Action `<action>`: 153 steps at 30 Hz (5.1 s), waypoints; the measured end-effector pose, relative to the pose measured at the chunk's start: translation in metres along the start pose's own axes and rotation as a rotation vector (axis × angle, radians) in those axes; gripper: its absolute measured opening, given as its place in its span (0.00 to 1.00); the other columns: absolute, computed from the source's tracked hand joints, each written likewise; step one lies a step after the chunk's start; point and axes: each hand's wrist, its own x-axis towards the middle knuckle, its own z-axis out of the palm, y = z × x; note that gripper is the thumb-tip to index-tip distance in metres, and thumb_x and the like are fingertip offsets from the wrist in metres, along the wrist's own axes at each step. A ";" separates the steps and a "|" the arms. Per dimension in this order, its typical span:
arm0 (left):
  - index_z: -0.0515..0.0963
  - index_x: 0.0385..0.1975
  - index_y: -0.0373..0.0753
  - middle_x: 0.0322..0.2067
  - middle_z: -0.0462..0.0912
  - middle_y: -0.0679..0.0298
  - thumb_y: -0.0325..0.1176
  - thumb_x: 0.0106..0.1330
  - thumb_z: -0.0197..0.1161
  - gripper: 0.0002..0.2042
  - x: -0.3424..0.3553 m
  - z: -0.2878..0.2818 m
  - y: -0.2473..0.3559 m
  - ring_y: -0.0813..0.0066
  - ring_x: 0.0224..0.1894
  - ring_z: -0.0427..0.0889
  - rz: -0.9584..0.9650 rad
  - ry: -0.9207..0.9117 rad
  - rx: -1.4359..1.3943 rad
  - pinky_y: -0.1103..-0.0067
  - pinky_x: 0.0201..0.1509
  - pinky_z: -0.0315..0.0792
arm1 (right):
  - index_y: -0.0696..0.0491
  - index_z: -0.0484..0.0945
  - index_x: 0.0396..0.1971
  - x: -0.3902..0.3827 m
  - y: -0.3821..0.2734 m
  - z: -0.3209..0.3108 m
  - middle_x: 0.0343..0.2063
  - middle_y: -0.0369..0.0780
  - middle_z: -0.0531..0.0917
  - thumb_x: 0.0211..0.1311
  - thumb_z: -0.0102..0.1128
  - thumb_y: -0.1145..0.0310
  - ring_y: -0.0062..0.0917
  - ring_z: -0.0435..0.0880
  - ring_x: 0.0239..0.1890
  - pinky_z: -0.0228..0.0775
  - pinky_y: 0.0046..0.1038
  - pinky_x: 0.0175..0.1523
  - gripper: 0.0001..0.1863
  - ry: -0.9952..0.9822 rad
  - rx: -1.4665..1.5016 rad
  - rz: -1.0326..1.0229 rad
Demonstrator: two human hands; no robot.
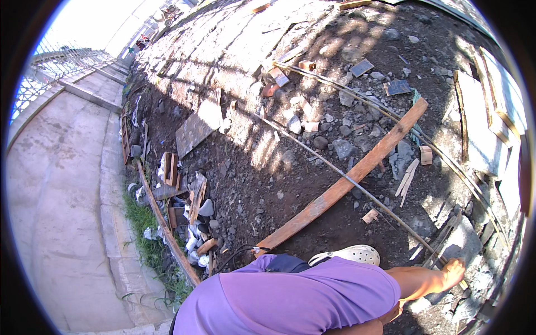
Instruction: The person uses a hacksaw to cut a metal rod placed on a concrete block. They repeatedly reposition the rod and saw to make multiple cuts, then remove the cut pieces.
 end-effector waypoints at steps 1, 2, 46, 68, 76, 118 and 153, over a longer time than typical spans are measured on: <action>0.86 0.27 0.35 0.33 0.76 0.57 0.41 0.50 0.61 0.15 0.000 0.003 0.000 0.56 0.42 0.73 0.031 -0.076 0.029 0.64 0.43 0.67 | 0.57 0.78 0.39 0.000 0.000 0.001 0.29 0.34 0.78 0.80 0.52 0.52 0.18 0.73 0.31 0.65 0.26 0.37 0.20 0.001 -0.002 0.000; 0.86 0.28 0.35 0.33 0.77 0.57 0.41 0.50 0.61 0.15 0.001 0.007 0.001 0.56 0.43 0.73 0.009 -0.007 -0.013 0.64 0.43 0.68 | 0.57 0.78 0.39 0.000 0.000 0.002 0.29 0.34 0.78 0.80 0.52 0.52 0.18 0.73 0.31 0.65 0.26 0.37 0.20 -0.003 -0.001 0.000; 0.90 0.38 0.46 0.40 0.84 0.64 0.39 0.62 0.67 0.10 0.002 -0.051 -0.024 0.65 0.48 0.80 0.074 -0.267 -0.105 0.64 0.38 0.80 | 0.58 0.81 0.42 -0.067 0.050 -0.016 0.32 0.36 0.83 0.80 0.52 0.51 0.20 0.79 0.34 0.70 0.28 0.41 0.23 0.095 0.027 0.066; 0.90 0.35 0.48 0.41 0.83 0.65 0.38 0.56 0.68 0.09 0.000 -0.081 -0.034 0.67 0.47 0.80 0.136 -0.269 0.025 0.71 0.38 0.76 | 0.59 0.83 0.43 -0.086 0.057 0.002 0.34 0.37 0.86 0.80 0.52 0.50 0.21 0.81 0.36 0.73 0.29 0.42 0.24 0.121 0.097 0.164; 0.90 0.37 0.47 0.39 0.84 0.63 0.38 0.58 0.67 0.10 -0.004 -0.079 -0.037 0.62 0.47 0.80 0.156 -0.155 -0.008 0.63 0.42 0.77 | 0.60 0.83 0.44 -0.073 0.061 0.002 0.35 0.38 0.87 0.80 0.52 0.50 0.22 0.82 0.36 0.74 0.29 0.43 0.25 0.106 0.138 0.148; 0.89 0.26 0.53 0.26 0.83 0.73 0.37 0.55 0.68 0.04 0.007 -0.083 -0.037 0.71 0.39 0.79 0.143 -0.223 -0.017 0.66 0.37 0.64 | 0.57 0.70 0.22 -0.063 0.023 -0.023 0.15 0.32 0.65 0.81 0.44 0.38 0.19 0.60 0.22 0.54 0.32 0.29 0.37 0.137 -0.131 0.136; 0.75 0.16 0.54 0.16 0.67 0.75 0.35 0.54 0.64 0.07 0.009 -0.029 -0.036 0.74 0.27 0.71 0.238 -0.076 0.133 0.69 0.26 0.59 | 0.61 0.76 0.28 -0.119 0.002 -0.042 0.18 0.31 0.65 0.80 0.46 0.38 0.17 0.61 0.23 0.53 0.29 0.28 0.37 0.118 -0.214 0.328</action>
